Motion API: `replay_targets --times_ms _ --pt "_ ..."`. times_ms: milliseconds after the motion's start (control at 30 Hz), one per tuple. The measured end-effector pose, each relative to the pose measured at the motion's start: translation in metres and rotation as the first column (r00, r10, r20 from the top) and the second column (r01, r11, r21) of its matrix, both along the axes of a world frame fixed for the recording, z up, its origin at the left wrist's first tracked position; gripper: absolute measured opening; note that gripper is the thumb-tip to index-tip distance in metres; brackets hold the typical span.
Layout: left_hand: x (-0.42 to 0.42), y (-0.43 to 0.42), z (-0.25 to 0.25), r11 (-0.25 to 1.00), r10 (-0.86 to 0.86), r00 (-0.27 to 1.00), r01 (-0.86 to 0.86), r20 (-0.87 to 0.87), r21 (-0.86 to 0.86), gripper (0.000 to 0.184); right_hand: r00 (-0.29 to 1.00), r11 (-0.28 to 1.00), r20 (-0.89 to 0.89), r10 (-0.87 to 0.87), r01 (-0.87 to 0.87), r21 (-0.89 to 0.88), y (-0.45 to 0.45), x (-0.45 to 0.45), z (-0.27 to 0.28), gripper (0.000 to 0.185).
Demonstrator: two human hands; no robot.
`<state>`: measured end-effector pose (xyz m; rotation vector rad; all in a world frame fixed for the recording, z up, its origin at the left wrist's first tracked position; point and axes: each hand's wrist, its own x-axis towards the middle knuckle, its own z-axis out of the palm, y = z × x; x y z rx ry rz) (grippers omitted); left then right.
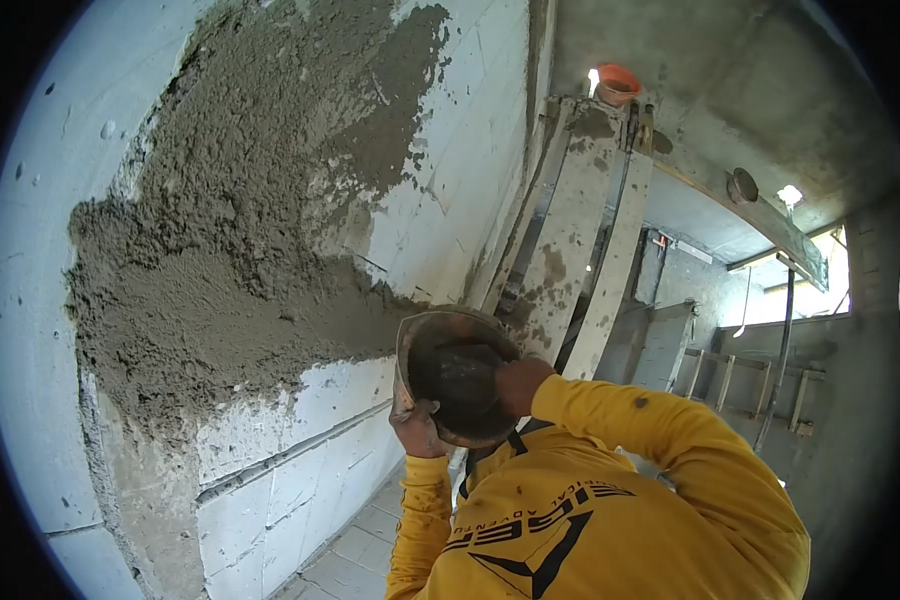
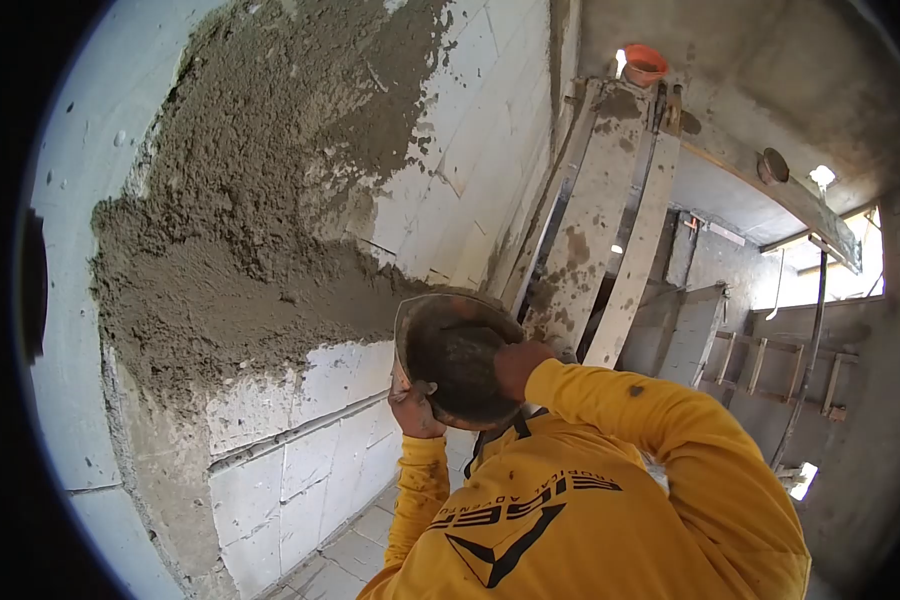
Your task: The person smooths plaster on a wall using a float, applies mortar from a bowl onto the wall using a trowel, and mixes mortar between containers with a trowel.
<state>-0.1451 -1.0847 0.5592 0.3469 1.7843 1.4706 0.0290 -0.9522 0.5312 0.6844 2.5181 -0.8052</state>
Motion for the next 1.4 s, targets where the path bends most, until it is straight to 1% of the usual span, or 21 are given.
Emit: replay_targets --times_ms 33,100,200,267,333,400,500,600,633,667,700,800,900,933,1033,1100,1167,1233,1300,1333,1400 --pt "-0.002 0.001 0.002 0.999 -0.039 0.998 0.038 -0.044 -0.023 0.068 0.988 0.989 -0.033 0.151 -0.15 0.013 -0.003 0.0 -0.009 0.028" --pt "-0.011 -0.001 -0.006 0.997 -0.042 0.998 0.038 0.056 0.063 0.069 0.892 0.897 -0.095 0.441 -0.438 0.051 -0.008 0.001 -0.035 0.028" --pt "-0.016 -0.014 -0.006 0.993 -0.032 0.99 0.016 0.135 0.121 0.068 0.905 0.919 -0.2 0.375 -0.392 -0.052 -0.033 -0.001 -0.074 0.026" --pt "-0.017 -0.019 -0.004 0.99 -0.035 0.987 0.012 0.159 0.142 0.068 0.996 0.925 0.027 0.084 -0.068 -0.373 -0.024 -0.012 0.035 0.026" --pt "-0.021 -0.026 -0.002 0.988 -0.044 0.981 0.015 0.187 0.156 0.067 0.998 0.897 -0.003 -0.061 0.053 -0.438 -0.032 -0.007 0.062 0.027" --pt "-0.033 -0.037 -0.004 0.99 -0.051 0.98 0.024 0.191 0.139 0.067 0.934 0.959 -0.353 -0.055 -0.049 -0.278 -0.05 0.018 0.012 0.028" --pt "-0.04 -0.041 0.0 0.998 -0.053 0.99 0.048 0.133 0.037 0.066 0.881 0.96 -0.411 0.236 -0.144 0.241 -0.067 0.012 -0.031 0.041" --pt "-0.044 -0.03 0.014 1.0 -0.003 0.988 -0.001 0.152 0.029 0.067 0.93 0.986 -0.362 -0.061 0.113 0.125 -0.072 0.015 0.006 0.025" --pt "-0.041 -0.035 0.019 0.999 0.028 0.982 -0.035 0.185 0.031 0.067 0.898 0.914 -0.238 -0.37 0.306 -0.266 -0.07 0.016 0.033 0.024" --pt "-0.037 -0.045 0.026 0.998 0.05 0.975 -0.056 0.215 0.022 0.068 0.799 0.647 -0.005 -0.601 0.483 -0.59 -0.068 0.016 0.063 0.024" --pt "-0.037 -0.045 0.031 0.997 0.06 0.969 -0.07 0.24 0.033 0.068 0.657 0.252 0.272 -0.703 0.588 -0.768 -0.062 0.016 0.079 0.023" --pt "-0.046 -0.037 0.027 0.994 0.058 0.95 -0.084 0.308 0.071 0.071 0.533 -0.207 0.334 -0.778 0.284 -0.936 -0.072 0.035 0.045 0.021" --pt "-0.064 -0.05 -0.007 0.995 0.062 0.939 -0.086 0.337 0.056 0.072 0.39 -0.392 0.32 -0.864 -0.12 -0.912 -0.08 0.049 0.077 0.026" --pt "-0.064 -0.045 -0.006 0.995 0.068 0.938 -0.089 0.341 0.047 0.072 0.31 -0.42 0.357 -0.881 -0.163 -0.893 -0.078 0.053 0.083 0.031" --pt "-0.049 -0.043 0.025 0.989 0.071 0.95 -0.106 0.305 0.103 0.072 0.086 -0.257 0.242 -0.966 -0.364 -0.896 -0.063 0.079 0.109 0.037" --pt "-0.067 -0.047 -0.008 0.995 0.067 0.955 -0.086 0.288 0.054 0.075 -0.064 -0.105 0.152 -0.986 -0.473 -0.875 -0.04 0.105 0.123 0.041" --pt "-0.063 -0.045 -0.002 0.996 0.045 0.978 -0.059 0.202 0.065 0.076 -0.302 0.068 0.055 -0.952 -0.38 -0.923 -0.011 0.13 0.159 0.04" --pt "-0.058 -0.04 0.006 0.998 0.046 0.98 -0.055 0.194 0.044 0.076 -0.553 0.245 -0.14 -0.821 -0.12 -0.962 0.026 0.152 0.186 0.038" --pt "-0.053 -0.03 0.009 0.998 0.057 0.982 -0.062 0.179 0.026 0.076 -0.71 0.318 -0.335 -0.62 0.162 -0.934 0.071 0.163 0.212 0.036" --pt "-0.049 -0.022 0.01 0.997 0.071 0.981 -0.076 0.178 0.021 0.076 -0.73 0.286 -0.476 -0.49 0.381 -0.879 0.103 0.166 0.217 0.036" --pt "-0.042 -0.007 0.005 0.992 0.118 0.977 -0.123 0.176 0.019 0.076 -0.631 0.117 -0.738 -0.239 0.736 -0.667 0.173 0.164 0.223 0.037"
